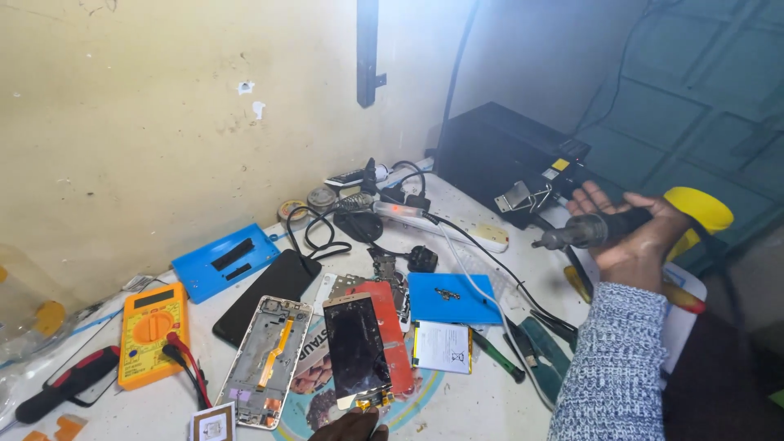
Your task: Applying heat to a smartphone frame to soften adhesive and prying the screen off for repair.
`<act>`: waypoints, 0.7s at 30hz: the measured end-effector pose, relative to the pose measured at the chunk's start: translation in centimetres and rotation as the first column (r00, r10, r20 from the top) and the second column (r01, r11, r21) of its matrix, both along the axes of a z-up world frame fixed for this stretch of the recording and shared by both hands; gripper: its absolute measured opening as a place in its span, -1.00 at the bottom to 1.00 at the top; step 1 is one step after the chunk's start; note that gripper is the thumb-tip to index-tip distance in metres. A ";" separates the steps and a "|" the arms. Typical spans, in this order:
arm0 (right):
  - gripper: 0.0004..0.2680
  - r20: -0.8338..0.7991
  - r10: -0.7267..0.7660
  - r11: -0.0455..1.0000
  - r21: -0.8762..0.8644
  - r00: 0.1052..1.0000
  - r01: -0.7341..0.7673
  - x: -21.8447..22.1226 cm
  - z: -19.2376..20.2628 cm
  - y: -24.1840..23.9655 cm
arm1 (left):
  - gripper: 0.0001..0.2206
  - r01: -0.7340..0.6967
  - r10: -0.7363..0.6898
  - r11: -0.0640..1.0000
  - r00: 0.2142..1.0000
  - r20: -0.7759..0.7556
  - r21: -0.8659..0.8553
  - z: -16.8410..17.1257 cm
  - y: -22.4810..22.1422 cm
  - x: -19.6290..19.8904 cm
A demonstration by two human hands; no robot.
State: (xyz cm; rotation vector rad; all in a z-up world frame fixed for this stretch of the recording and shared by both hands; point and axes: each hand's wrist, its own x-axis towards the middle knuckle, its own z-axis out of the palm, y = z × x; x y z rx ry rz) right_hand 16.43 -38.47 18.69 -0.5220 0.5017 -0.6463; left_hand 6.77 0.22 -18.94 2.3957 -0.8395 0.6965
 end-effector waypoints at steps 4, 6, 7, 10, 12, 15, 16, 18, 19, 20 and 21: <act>-0.62 0.052 0.114 0.993 0.021 0.992 -0.116 2.7 -3.1 -1.4 | -0.64 -0.081 0.070 0.993 0.989 -0.133 -0.081 -0.5 -0.3 -0.2; -0.90 -0.002 0.100 0.994 0.038 0.995 -0.100 3.3 -3.4 -0.4 | -0.63 -0.172 0.146 0.978 0.969 -0.201 -0.118 0.5 -0.4 -0.5; -0.90 -0.036 0.091 0.996 0.011 0.995 -0.091 3.7 -3.7 -0.3 | -0.65 -0.098 0.089 0.991 0.992 -0.090 -0.092 0.7 -0.3 -0.4; -0.91 -0.053 0.089 0.996 -0.023 0.995 -0.090 4.4 -4.1 0.2 | -0.65 -0.073 0.073 0.997 0.997 0.005 -0.040 1.4 -0.2 -0.9; -0.90 -0.032 0.093 0.995 -0.031 0.995 -0.094 4.2 -4.0 0.9 | -0.63 -0.116 0.116 0.993 0.993 -0.007 -0.022 2.8 0.1 -1.5; -0.83 -0.104 -0.020 0.987 -0.158 0.994 0.003 4.2 -3.1 2.0 | -0.57 0.041 -0.056 0.990 0.992 0.112 0.134 5.4 0.4 -1.6; -0.83 -0.115 -0.039 0.979 -0.205 0.993 0.015 4.4 -3.0 2.2 | -0.61 0.011 -0.024 0.997 0.987 0.161 0.077 5.2 0.1 -1.5; -0.82 -0.126 -0.051 0.969 -0.247 0.991 0.019 4.8 -3.0 2.3 | -0.66 -0.024 0.018 0.999 0.978 0.208 0.023 6.1 -0.2 -1.5; -0.85 -0.130 -0.044 0.957 -0.290 0.991 0.004 4.8 -3.2 2.2 | -0.67 -0.017 0.023 1.000 0.963 0.270 -0.023 7.2 -0.3 -1.6; -0.88 -0.134 -0.037 0.943 -0.332 0.990 -0.010 4.8 -3.4 2.0 | -0.66 -0.008 0.030 0.998 0.944 0.330 -0.068 8.2 -0.5 -1.7; -0.88 -0.136 -0.040 0.943 -0.334 0.990 -0.008 4.7 -3.1 1.8 | -0.66 -0.005 0.027 0.998 0.944 0.328 -0.069 8.5 -0.1 -1.8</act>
